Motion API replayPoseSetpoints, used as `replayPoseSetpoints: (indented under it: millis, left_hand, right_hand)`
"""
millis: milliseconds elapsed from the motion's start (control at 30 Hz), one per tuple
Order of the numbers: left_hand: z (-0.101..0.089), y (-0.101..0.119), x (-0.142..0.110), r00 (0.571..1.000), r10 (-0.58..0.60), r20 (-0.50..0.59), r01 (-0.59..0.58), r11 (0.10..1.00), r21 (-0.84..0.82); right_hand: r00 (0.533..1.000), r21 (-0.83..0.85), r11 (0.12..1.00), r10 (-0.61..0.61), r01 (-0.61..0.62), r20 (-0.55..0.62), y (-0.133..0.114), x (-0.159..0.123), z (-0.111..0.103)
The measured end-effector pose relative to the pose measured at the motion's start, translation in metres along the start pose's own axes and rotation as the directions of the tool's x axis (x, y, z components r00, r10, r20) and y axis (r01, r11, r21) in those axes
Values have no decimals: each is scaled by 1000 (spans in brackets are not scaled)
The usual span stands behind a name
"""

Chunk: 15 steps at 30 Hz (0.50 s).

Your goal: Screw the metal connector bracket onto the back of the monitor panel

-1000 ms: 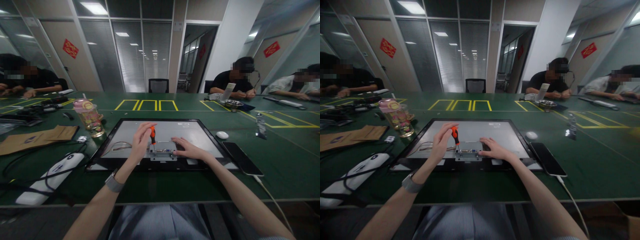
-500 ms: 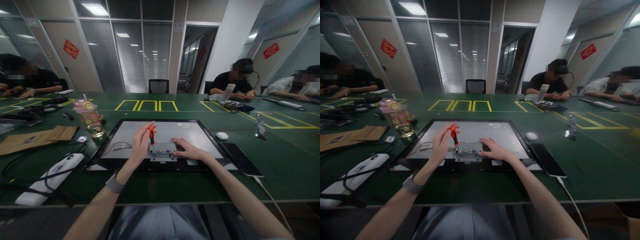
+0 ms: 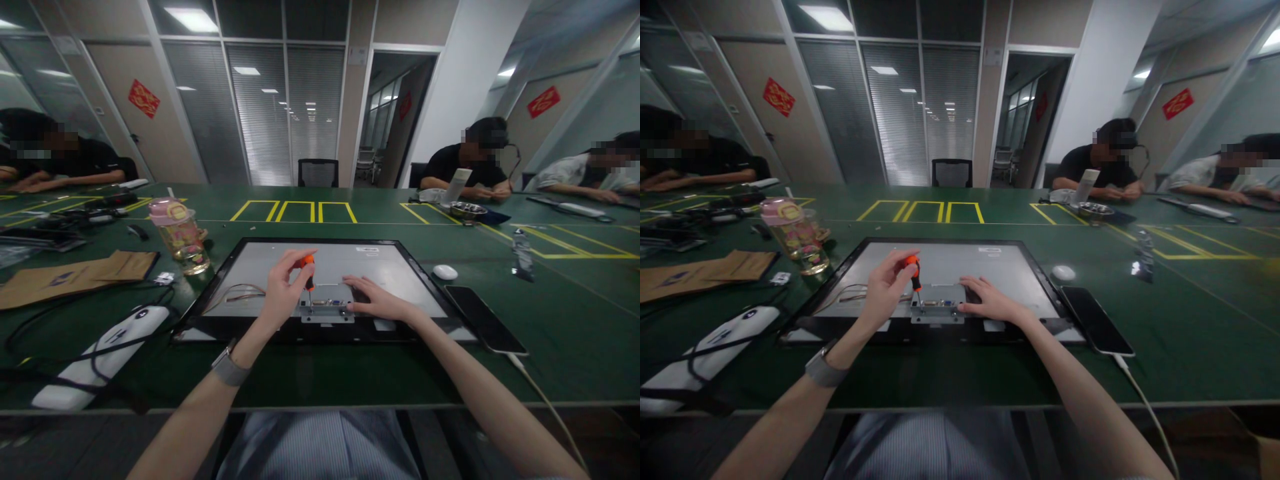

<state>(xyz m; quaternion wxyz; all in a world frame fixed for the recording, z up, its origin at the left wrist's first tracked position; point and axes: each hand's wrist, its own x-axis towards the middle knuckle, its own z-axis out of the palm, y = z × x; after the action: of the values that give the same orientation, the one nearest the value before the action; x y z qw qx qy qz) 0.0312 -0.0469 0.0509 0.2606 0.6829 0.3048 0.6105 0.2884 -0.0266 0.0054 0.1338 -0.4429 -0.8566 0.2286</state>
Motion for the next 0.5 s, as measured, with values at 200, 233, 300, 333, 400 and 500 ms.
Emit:
replayPoseSetpoints:
  millis: [200, 233, 300, 333, 400, 500]
  left_hand:
    - [-1, -1, 0, 995, 56, -78, -50, 996, 78]
    - [-1, 1, 0, 995, 57, -76, -51, 996, 76]
    - [-1, 3, 0, 996, 63, -68, -57, 995, 76]
    - [-1, 4, -1, 996, 66, -62, -61, 995, 74]
    - [-1, 5, -2, 998, 50, -32, -49, 998, 42]
    - [-1, 3, -2, 1000, -3, 9, 4, 998, -56]
  right_hand:
    - [1000, -1, 1000, -12, 12, 0, 2, 0, 1]
    - [1000, 1, 1000, -12, 12, -4, 1, 0, 1]
    - [1000, 7, 1000, -9, 9, -7, 0, 0, 0]
    - [1000, 11, 1000, -7, 7, -7, -1, -1, 0]
    - [1000, 14, 1000, -2, 2, -6, -3, -1, -1]
    - [1000, 8, 1000, 0, 0, -2, -2, 0, -1]
